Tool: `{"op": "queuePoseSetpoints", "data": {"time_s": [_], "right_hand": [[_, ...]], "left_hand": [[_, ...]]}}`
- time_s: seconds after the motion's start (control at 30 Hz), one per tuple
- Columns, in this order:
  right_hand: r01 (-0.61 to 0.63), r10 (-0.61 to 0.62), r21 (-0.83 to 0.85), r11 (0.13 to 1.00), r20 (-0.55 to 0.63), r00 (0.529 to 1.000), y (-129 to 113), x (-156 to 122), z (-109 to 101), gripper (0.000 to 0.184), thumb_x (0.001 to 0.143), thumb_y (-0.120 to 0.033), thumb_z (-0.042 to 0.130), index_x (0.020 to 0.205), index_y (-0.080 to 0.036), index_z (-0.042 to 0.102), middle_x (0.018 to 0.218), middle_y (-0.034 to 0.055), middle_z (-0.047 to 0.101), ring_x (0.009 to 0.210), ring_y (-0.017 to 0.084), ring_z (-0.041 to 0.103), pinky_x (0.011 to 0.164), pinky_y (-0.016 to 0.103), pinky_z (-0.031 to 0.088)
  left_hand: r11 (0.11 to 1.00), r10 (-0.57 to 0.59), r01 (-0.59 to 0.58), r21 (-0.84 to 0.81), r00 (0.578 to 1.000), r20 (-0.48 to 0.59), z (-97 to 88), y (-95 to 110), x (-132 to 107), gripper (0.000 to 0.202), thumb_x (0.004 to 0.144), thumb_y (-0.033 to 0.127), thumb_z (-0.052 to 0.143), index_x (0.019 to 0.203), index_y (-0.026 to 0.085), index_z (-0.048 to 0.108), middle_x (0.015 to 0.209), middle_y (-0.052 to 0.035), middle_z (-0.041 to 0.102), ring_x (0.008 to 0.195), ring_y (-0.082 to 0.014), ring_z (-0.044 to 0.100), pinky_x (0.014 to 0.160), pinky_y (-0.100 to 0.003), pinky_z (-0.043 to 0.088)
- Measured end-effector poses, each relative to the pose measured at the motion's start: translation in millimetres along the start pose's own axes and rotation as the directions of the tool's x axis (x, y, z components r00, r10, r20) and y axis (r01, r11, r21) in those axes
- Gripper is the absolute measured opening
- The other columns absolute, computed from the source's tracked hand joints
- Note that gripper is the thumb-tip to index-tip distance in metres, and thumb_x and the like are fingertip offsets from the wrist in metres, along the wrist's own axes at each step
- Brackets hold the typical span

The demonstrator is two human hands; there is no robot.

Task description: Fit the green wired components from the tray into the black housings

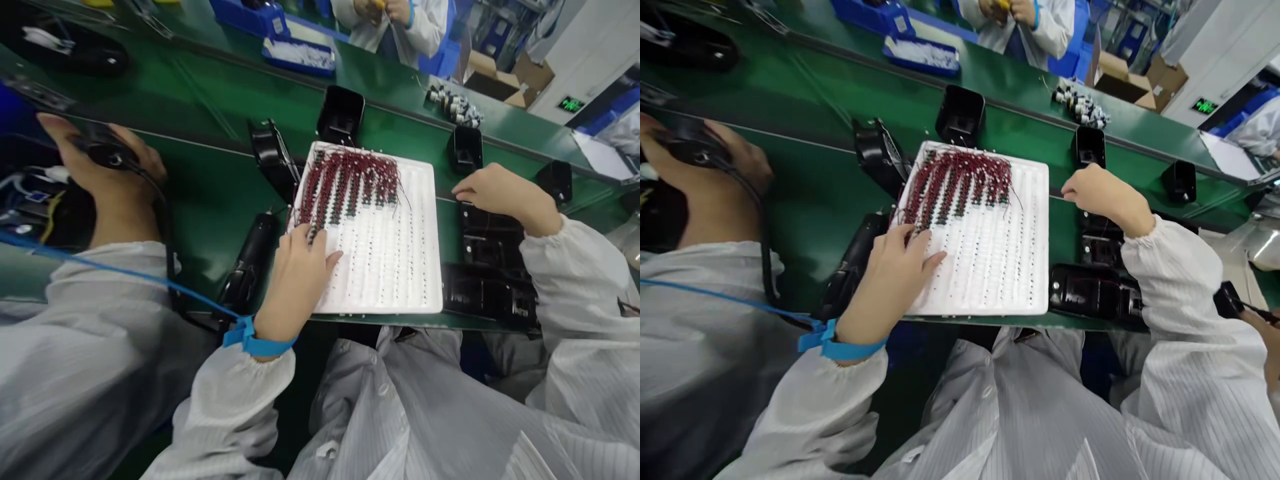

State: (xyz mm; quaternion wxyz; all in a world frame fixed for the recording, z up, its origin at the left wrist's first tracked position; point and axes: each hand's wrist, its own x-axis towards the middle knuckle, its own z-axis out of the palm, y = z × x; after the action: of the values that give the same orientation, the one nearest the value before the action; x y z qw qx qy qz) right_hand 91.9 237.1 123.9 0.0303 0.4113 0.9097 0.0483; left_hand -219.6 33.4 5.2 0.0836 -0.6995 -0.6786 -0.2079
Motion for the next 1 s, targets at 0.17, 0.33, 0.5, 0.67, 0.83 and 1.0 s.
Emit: {"op": "queuePoseSetpoints", "data": {"time_s": [0.17, 0.33, 0.5, 0.67, 0.83, 1.0], "right_hand": [[0.124, -0.096, -0.125, 0.984, 0.210, 0.973, -19, 157, 1, 0.053, 0.096, -0.010, 0.050, 0.149, -0.011, 0.057, 0.145, 0.0187, 0.061, 0.129, 0.033, 0.061, 0.109, 0.047, 0.049], [0.265, -0.240, -0.133, 0.955, 0.178, 0.954, -60, 285, 44, 0.065, 0.089, -0.002, 0.051, 0.154, -0.014, 0.051, 0.162, 0.0191, 0.041, 0.145, 0.034, 0.047, 0.117, 0.046, 0.045], [0.300, -0.258, -0.153, 0.942, 0.243, 0.935, -87, 330, 77, 0.043, 0.094, -0.006, 0.054, 0.135, -0.009, 0.067, 0.140, 0.0227, 0.063, 0.130, 0.029, 0.061, 0.108, 0.039, 0.052], [0.312, -0.273, -0.155, 0.937, 0.226, 0.935, -81, 328, 70, 0.031, 0.093, -0.007, 0.061, 0.122, -0.005, 0.073, 0.129, 0.0232, 0.069, 0.126, 0.031, 0.064, 0.101, 0.037, 0.051], [0.339, -0.317, -0.174, 0.925, 0.141, 0.938, -51, 303, 27, 0.031, 0.100, -0.018, 0.052, 0.104, 0.003, 0.075, 0.118, 0.0168, 0.074, 0.110, 0.012, 0.069, 0.084, 0.019, 0.040], [0.224, -0.213, -0.254, 0.941, 0.072, 0.974, -18, 203, -50, 0.031, 0.095, -0.023, 0.065, 0.114, 0.000, 0.073, 0.118, 0.0205, 0.074, 0.115, 0.016, 0.068, 0.084, 0.023, 0.040]], "left_hand": [[1.000, 0.007, -0.008, 0.016, 1.000, 0.031, 7.0, -3, 4, 0.021, 0.101, 0.022, 0.047, 0.102, 0.016, 0.067, 0.110, -0.0170, 0.057, 0.099, -0.0314, 0.057, 0.086, -0.045, 0.053], [0.992, -0.058, 0.057, -0.108, 0.998, -0.005, 5.6, -7, -6, 0.030, 0.092, 0.003, 0.043, 0.101, 0.018, 0.067, 0.118, -0.0137, 0.055, 0.109, -0.0290, 0.058, 0.087, -0.041, 0.057], [0.976, -0.081, 0.068, -0.206, 0.995, -0.057, 3.9, -7, -9, 0.035, 0.090, -0.002, 0.043, 0.113, 0.019, 0.060, 0.113, -0.0105, 0.060, 0.103, -0.0246, 0.062, 0.085, -0.038, 0.060], [0.961, -0.111, 0.094, -0.259, 0.992, -0.053, -0.9, -3, -9, 0.040, 0.094, -0.001, 0.043, 0.126, 0.020, 0.054, 0.107, -0.0077, 0.061, 0.098, -0.0226, 0.063, 0.086, -0.038, 0.061], [0.938, -0.152, 0.134, -0.319, 0.988, -0.031, 1.7, -6, -5, 0.036, 0.094, 0.000, 0.042, 0.121, 0.019, 0.055, 0.099, -0.0061, 0.059, 0.091, -0.0229, 0.058, 0.083, -0.039, 0.057], [0.935, -0.109, 0.077, -0.347, 0.991, -0.073, 8.8, -7, -5, 0.039, 0.089, -0.006, 0.039, 0.112, 0.018, 0.061, 0.097, -0.0076, 0.055, 0.090, -0.0241, 0.055, 0.080, -0.036, 0.053]]}}
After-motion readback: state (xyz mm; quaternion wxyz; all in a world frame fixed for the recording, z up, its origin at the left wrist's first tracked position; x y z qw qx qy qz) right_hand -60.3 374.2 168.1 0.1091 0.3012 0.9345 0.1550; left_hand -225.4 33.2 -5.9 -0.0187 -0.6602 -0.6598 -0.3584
